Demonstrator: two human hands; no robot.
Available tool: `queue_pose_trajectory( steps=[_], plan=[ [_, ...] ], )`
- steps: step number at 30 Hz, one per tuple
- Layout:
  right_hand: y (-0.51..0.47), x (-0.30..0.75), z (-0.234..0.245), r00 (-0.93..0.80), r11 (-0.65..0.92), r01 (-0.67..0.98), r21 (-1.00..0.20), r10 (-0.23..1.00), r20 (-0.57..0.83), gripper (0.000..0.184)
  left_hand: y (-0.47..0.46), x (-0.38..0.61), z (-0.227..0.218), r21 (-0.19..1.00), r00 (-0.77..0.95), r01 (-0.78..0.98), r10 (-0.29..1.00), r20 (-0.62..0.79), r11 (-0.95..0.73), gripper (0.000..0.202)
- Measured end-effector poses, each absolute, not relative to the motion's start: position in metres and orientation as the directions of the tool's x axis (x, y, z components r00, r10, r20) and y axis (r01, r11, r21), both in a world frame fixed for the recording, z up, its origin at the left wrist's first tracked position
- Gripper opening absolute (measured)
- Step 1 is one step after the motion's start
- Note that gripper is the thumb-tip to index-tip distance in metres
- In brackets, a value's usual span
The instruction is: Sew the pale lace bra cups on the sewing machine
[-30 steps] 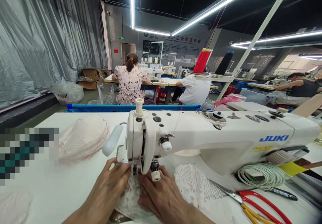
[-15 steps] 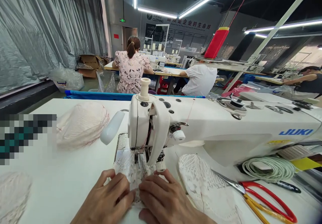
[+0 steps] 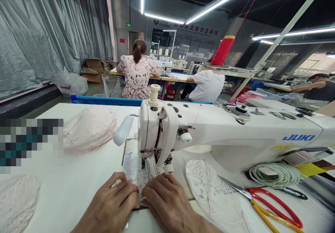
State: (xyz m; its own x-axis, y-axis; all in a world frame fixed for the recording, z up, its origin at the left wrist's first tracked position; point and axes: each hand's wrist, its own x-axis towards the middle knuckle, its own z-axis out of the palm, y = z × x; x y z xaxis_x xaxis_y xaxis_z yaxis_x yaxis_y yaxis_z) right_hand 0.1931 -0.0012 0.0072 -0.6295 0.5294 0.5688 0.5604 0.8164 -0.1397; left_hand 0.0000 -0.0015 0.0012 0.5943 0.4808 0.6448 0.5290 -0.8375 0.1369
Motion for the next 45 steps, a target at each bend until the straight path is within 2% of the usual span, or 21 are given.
queue_pose_trajectory(
  steps=[5, 8, 15, 18, 21, 27, 32, 39, 45],
  plan=[
    [-0.003, 0.195, 0.006, -0.606, 0.764, 0.628, -0.150, 0.601, 0.522, 0.016, -0.001, -0.001, 0.003, 0.087, 0.599, 0.579, 0.495, 0.630, -0.810, 0.035],
    [-0.004, 0.202, 0.009, -0.628, 0.771, 0.622, -0.134, 0.594, 0.503, 0.013, -0.001, -0.003, 0.003, 0.077, 0.591, 0.590, 0.495, 0.637, -0.804, 0.037],
    [-0.005, 0.208, 0.013, -0.665, 0.821, 0.556, -0.128, 0.532, 0.524, 0.026, -0.003, -0.001, 0.000, 0.092, 0.608, 0.573, 0.499, 0.617, -0.814, 0.037],
    [-0.006, 0.209, 0.015, -0.679, 0.819, 0.560, -0.124, 0.539, 0.498, 0.023, -0.004, 0.001, 0.001, 0.024, 0.627, 0.593, 0.479, 0.614, -0.805, 0.030],
    [-0.006, 0.210, 0.015, -0.686, 0.823, 0.556, -0.120, 0.535, 0.493, 0.022, -0.006, 0.001, 0.001, -0.033, 0.640, 0.589, 0.441, 0.629, -0.807, 0.037],
    [-0.006, 0.210, 0.015, -0.701, 0.853, 0.516, -0.079, 0.474, 0.533, 0.028, -0.006, 0.006, -0.005, 0.002, 0.607, 0.592, 0.448, 0.656, -0.806, 0.037],
    [-0.006, 0.209, 0.014, -0.704, 0.857, 0.512, -0.064, 0.461, 0.540, 0.030, -0.007, 0.009, 0.001, -0.070, 0.607, 0.593, 0.388, 0.694, -0.802, 0.039],
    [-0.007, 0.211, 0.014, -0.708, 0.847, 0.524, -0.092, 0.493, 0.506, 0.031, -0.009, 0.011, 0.003, -0.067, 0.595, 0.612, 0.404, 0.695, -0.788, 0.039],
    [-0.005, 0.209, 0.014, -0.704, 0.859, 0.506, -0.077, 0.462, 0.540, 0.031, -0.008, 0.012, -0.004, 0.053, 0.561, 0.607, 0.475, 0.678, -0.793, 0.034]
  ],
)
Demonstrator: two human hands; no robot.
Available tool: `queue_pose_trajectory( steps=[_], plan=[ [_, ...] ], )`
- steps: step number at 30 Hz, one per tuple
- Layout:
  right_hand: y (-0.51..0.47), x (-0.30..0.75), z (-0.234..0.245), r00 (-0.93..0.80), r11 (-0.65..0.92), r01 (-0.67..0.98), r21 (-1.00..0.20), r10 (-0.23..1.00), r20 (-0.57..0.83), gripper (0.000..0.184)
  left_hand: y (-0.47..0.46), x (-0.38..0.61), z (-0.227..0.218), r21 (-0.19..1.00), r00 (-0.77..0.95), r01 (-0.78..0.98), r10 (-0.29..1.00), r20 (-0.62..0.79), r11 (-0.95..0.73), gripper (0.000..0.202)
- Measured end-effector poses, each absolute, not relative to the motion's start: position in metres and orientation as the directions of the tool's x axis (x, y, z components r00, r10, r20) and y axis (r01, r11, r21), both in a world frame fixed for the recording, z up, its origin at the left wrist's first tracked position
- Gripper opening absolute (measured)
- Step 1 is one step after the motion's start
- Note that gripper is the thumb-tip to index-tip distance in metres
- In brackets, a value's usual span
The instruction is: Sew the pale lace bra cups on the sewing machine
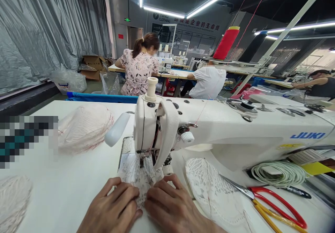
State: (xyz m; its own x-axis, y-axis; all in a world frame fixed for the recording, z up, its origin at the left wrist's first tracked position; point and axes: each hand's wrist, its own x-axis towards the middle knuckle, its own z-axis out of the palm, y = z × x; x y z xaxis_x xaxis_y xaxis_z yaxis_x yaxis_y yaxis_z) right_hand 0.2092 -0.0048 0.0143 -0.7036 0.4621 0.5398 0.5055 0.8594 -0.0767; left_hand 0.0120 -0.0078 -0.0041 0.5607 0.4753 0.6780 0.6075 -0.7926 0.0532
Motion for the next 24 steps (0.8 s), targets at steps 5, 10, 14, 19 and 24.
queue_pose_trajectory(
  steps=[5, 10, 14, 19, 24],
  plan=[
    [-0.004, 0.207, 0.013, -0.674, 0.892, 0.450, -0.047, 0.374, 0.637, 0.031, -0.010, 0.013, 0.005, -0.011, 0.567, 0.612, 0.429, 0.703, -0.791, 0.039],
    [-0.005, 0.206, 0.012, -0.664, 0.901, 0.433, -0.026, 0.338, 0.667, 0.027, -0.011, 0.012, 0.008, -0.016, 0.560, 0.613, 0.420, 0.714, -0.790, 0.042],
    [-0.005, 0.205, 0.011, -0.654, 0.899, 0.436, -0.036, 0.344, 0.674, 0.025, -0.013, 0.012, 0.005, -0.030, 0.562, 0.613, 0.409, 0.719, -0.790, 0.043],
    [-0.007, 0.205, 0.010, -0.656, 0.906, 0.422, -0.040, 0.336, 0.676, 0.026, -0.013, 0.012, 0.003, -0.049, 0.566, 0.621, 0.404, 0.719, -0.783, 0.043],
    [-0.008, 0.204, 0.010, -0.654, 0.904, 0.425, -0.043, 0.339, 0.677, 0.024, -0.013, 0.013, 0.004, -0.057, 0.569, 0.628, 0.407, 0.715, -0.776, 0.043]
  ],
)
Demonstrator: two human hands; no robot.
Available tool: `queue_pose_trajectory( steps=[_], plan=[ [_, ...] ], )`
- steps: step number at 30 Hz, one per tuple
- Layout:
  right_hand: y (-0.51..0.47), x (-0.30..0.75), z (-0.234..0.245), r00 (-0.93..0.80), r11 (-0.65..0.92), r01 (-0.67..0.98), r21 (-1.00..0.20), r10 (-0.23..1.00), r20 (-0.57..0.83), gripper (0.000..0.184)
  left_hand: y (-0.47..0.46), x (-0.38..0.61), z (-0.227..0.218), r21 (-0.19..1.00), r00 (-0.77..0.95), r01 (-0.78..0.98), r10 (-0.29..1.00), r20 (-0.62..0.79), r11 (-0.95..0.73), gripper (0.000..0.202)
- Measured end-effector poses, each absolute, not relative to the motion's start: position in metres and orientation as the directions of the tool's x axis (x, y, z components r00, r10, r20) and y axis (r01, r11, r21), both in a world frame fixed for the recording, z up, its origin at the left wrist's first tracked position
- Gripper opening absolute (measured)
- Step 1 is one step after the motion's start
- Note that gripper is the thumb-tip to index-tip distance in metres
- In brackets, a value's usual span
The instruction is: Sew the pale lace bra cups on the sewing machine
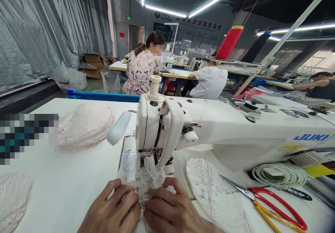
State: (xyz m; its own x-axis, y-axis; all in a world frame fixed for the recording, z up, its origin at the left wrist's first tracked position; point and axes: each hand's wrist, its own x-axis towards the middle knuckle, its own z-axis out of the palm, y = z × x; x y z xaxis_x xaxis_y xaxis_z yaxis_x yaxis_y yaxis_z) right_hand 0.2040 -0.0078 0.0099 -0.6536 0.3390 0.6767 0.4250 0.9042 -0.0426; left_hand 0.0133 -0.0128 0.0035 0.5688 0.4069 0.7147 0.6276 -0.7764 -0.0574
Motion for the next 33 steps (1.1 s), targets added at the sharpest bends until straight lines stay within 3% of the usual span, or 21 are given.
queue_pose_trajectory(
  steps=[8, 15, 24, 33],
  plan=[
    [-0.005, 0.203, 0.002, -0.628, 0.889, 0.454, -0.058, 0.365, 0.687, 0.030, -0.012, 0.017, 0.006, -0.089, 0.586, 0.646, 0.418, 0.694, -0.758, 0.043],
    [0.007, 0.203, -0.003, -0.534, 0.810, 0.576, -0.115, 0.479, 0.697, 0.072, -0.005, 0.020, 0.001, -0.062, 0.541, 0.674, 0.434, 0.720, -0.736, 0.034],
    [0.024, 0.208, -0.013, -0.556, 0.740, 0.672, -0.016, 0.519, 0.650, 0.074, 0.017, 0.015, 0.005, -0.012, 0.545, 0.690, 0.509, 0.666, -0.724, 0.039],
    [0.025, 0.212, -0.001, -0.578, 0.742, 0.670, -0.031, 0.547, 0.606, 0.062, 0.022, 0.012, -0.002, 0.003, 0.564, 0.690, 0.540, 0.625, -0.724, 0.026]
  ],
)
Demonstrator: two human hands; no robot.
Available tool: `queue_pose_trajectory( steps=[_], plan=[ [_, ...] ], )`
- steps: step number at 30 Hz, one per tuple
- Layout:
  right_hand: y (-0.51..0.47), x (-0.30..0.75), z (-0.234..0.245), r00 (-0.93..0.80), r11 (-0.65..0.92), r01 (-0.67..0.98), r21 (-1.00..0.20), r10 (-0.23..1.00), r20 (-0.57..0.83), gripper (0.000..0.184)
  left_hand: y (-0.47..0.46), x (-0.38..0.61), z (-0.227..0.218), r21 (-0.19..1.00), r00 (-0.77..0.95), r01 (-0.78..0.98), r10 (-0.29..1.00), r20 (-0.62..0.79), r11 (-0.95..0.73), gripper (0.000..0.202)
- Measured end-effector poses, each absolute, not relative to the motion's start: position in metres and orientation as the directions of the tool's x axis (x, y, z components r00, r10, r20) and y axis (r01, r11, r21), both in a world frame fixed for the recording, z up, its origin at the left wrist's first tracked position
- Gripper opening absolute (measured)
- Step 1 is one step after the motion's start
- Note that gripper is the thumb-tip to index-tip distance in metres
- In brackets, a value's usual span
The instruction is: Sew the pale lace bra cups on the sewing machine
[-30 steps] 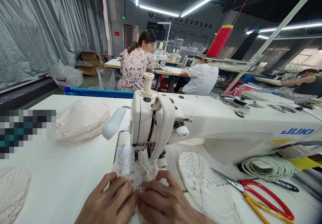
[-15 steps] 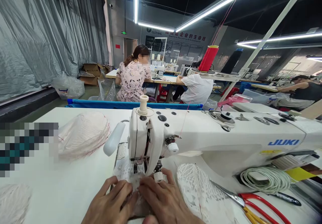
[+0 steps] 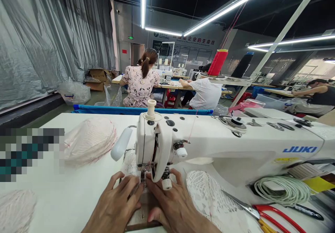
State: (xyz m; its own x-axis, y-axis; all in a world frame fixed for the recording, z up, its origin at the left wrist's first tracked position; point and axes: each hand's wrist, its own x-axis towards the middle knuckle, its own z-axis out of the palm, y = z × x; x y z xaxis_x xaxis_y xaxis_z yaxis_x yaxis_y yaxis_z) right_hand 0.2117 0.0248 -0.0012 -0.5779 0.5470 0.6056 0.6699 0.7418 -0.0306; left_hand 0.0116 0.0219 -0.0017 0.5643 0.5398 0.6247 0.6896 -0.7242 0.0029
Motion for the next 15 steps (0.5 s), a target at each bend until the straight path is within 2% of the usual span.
queue_pose_trajectory(
  steps=[4, 10, 15],
  plan=[
    [0.020, 0.211, -0.006, -0.589, 0.751, 0.660, 0.016, 0.504, 0.632, 0.067, 0.020, 0.012, -0.009, -0.035, 0.558, 0.693, 0.504, 0.660, -0.720, 0.027],
    [0.013, 0.209, -0.008, -0.577, 0.782, 0.623, -0.025, 0.480, 0.661, 0.066, 0.014, 0.016, -0.008, -0.112, 0.543, 0.662, 0.371, 0.754, -0.741, 0.034],
    [0.014, 0.209, -0.009, -0.567, 0.770, 0.638, -0.020, 0.487, 0.665, 0.069, 0.014, 0.017, -0.005, -0.121, 0.535, 0.661, 0.352, 0.768, -0.740, 0.039]
  ],
)
